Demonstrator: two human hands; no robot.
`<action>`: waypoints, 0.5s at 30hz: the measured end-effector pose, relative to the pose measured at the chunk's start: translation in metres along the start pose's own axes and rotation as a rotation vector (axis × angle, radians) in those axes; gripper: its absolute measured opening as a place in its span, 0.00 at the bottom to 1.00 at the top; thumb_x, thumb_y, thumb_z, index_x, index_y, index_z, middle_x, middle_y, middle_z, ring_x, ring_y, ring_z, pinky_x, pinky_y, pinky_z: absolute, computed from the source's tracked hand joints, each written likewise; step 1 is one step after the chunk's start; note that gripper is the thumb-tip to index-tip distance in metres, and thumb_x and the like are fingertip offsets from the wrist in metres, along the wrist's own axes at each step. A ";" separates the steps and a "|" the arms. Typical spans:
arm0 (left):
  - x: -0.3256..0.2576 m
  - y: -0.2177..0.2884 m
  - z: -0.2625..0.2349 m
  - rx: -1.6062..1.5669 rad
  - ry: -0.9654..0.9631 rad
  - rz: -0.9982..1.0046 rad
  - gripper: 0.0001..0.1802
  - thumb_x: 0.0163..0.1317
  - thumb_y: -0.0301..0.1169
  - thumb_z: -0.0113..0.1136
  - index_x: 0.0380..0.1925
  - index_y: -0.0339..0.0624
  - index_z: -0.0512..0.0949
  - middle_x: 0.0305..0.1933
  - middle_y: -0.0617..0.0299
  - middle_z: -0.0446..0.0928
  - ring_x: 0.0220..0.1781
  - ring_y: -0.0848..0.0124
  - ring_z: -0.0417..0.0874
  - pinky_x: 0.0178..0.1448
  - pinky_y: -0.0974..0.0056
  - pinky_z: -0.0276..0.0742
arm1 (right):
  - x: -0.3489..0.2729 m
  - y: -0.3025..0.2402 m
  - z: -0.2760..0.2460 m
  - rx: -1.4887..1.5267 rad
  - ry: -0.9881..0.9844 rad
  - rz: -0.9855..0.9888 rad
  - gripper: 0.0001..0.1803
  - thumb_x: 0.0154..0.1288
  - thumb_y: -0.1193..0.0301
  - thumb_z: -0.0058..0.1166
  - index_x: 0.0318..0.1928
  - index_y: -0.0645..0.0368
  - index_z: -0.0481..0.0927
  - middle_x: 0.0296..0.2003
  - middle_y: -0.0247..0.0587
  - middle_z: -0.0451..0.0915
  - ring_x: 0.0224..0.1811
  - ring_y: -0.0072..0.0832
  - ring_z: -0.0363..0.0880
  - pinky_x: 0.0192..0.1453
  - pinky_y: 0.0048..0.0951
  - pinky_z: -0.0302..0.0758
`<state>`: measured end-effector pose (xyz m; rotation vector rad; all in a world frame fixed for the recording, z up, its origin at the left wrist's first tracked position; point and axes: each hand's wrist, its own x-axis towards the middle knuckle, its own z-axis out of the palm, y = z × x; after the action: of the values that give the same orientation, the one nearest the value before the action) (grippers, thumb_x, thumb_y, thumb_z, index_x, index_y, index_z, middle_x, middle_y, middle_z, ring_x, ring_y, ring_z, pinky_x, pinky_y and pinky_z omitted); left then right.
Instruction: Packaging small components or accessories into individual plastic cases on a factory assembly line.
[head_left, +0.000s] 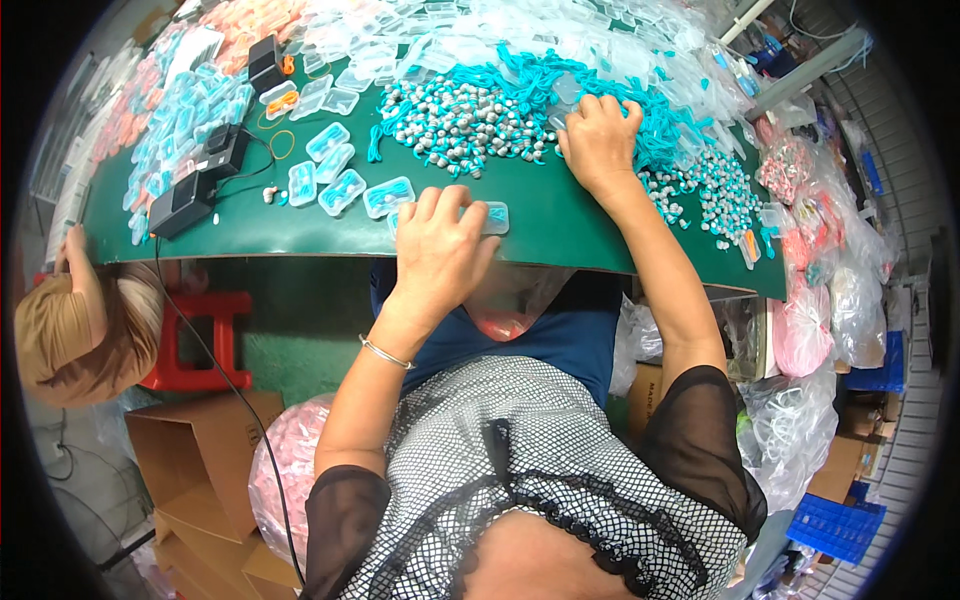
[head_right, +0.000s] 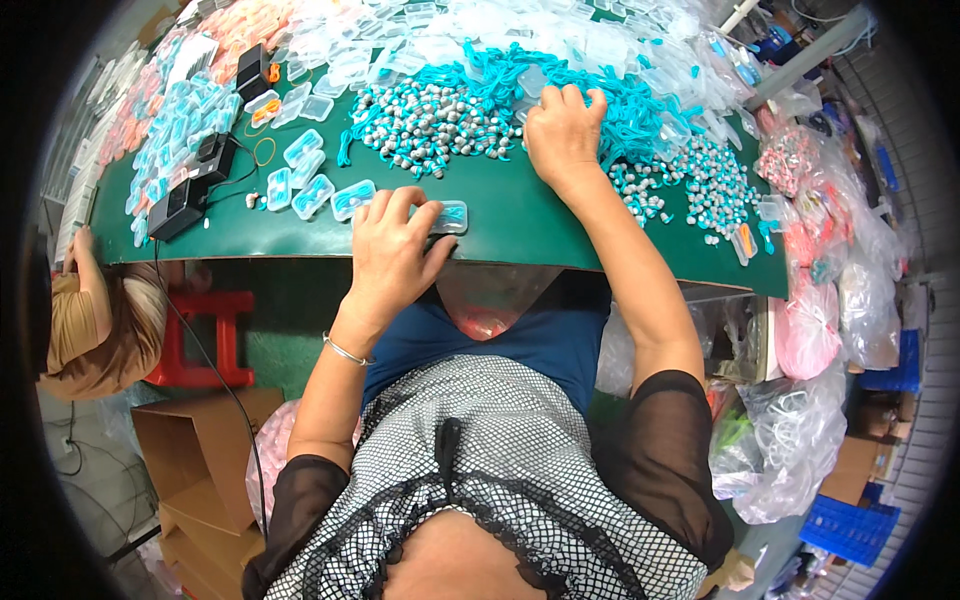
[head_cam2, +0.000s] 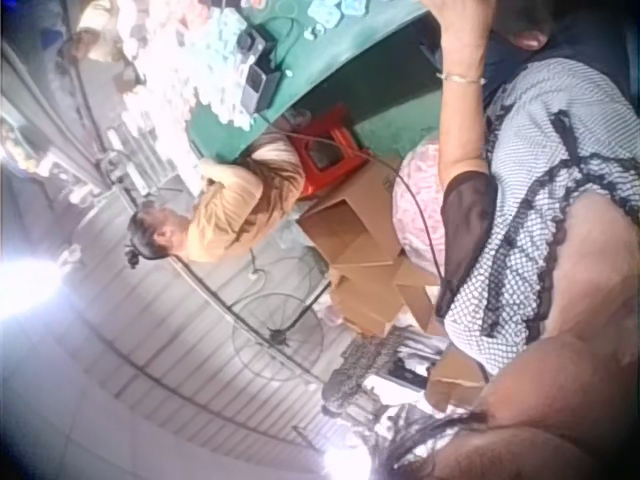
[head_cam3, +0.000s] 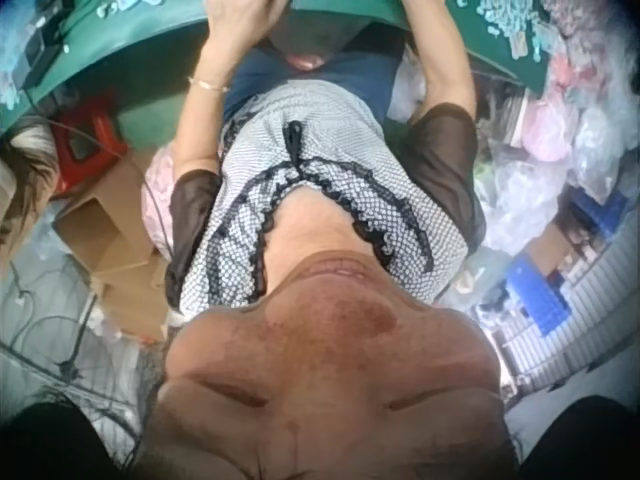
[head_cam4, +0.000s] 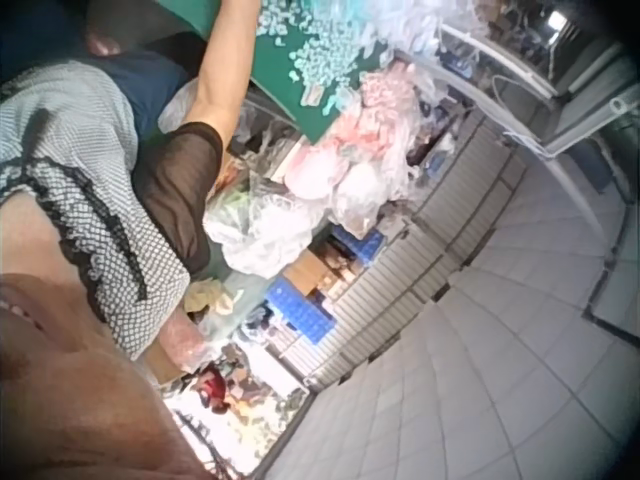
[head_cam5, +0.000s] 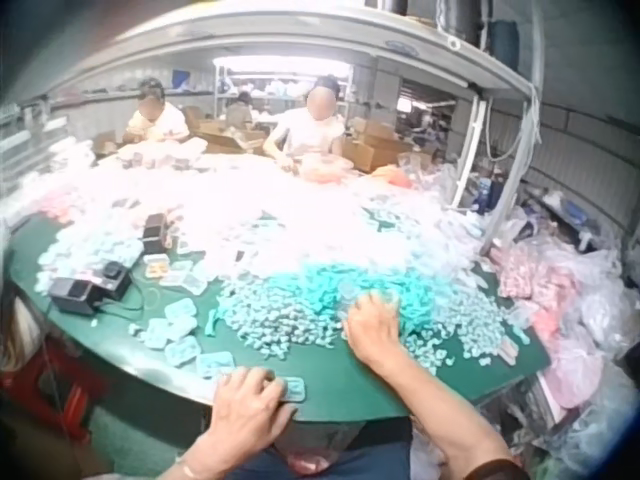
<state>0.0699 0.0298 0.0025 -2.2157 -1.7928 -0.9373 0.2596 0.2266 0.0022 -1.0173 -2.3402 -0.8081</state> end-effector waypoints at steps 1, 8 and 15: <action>0.000 0.002 0.001 0.001 0.001 -0.009 0.19 0.50 0.35 0.71 0.41 0.45 0.79 0.45 0.61 0.75 0.46 0.60 0.74 0.47 0.55 0.65 | 0.000 0.000 -0.003 0.010 0.029 0.009 0.07 0.51 0.66 0.64 0.23 0.54 0.82 0.32 0.33 0.76 0.44 0.35 0.75 0.58 0.54 0.61; 0.020 0.008 0.017 -0.015 -0.010 -0.014 0.14 0.55 0.38 0.69 0.39 0.46 0.80 0.44 0.62 0.76 0.48 0.62 0.75 0.47 0.56 0.65 | -0.021 0.001 -0.033 0.173 0.127 0.089 0.05 0.52 0.68 0.65 0.25 0.53 0.82 0.31 0.32 0.75 0.39 0.31 0.76 0.55 0.47 0.63; 0.064 0.024 0.043 -0.042 -0.056 -0.023 0.16 0.57 0.36 0.67 0.45 0.47 0.82 0.44 0.61 0.79 0.48 0.60 0.78 0.49 0.53 0.67 | -0.054 0.003 -0.042 0.409 0.163 0.234 0.08 0.49 0.71 0.69 0.32 0.54 0.86 0.30 0.34 0.76 0.35 0.33 0.78 0.40 0.37 0.69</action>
<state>0.1140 0.0968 0.0091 -2.2731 -1.8432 -0.9344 0.3028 0.1729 0.0005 -0.9778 -2.0796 -0.2924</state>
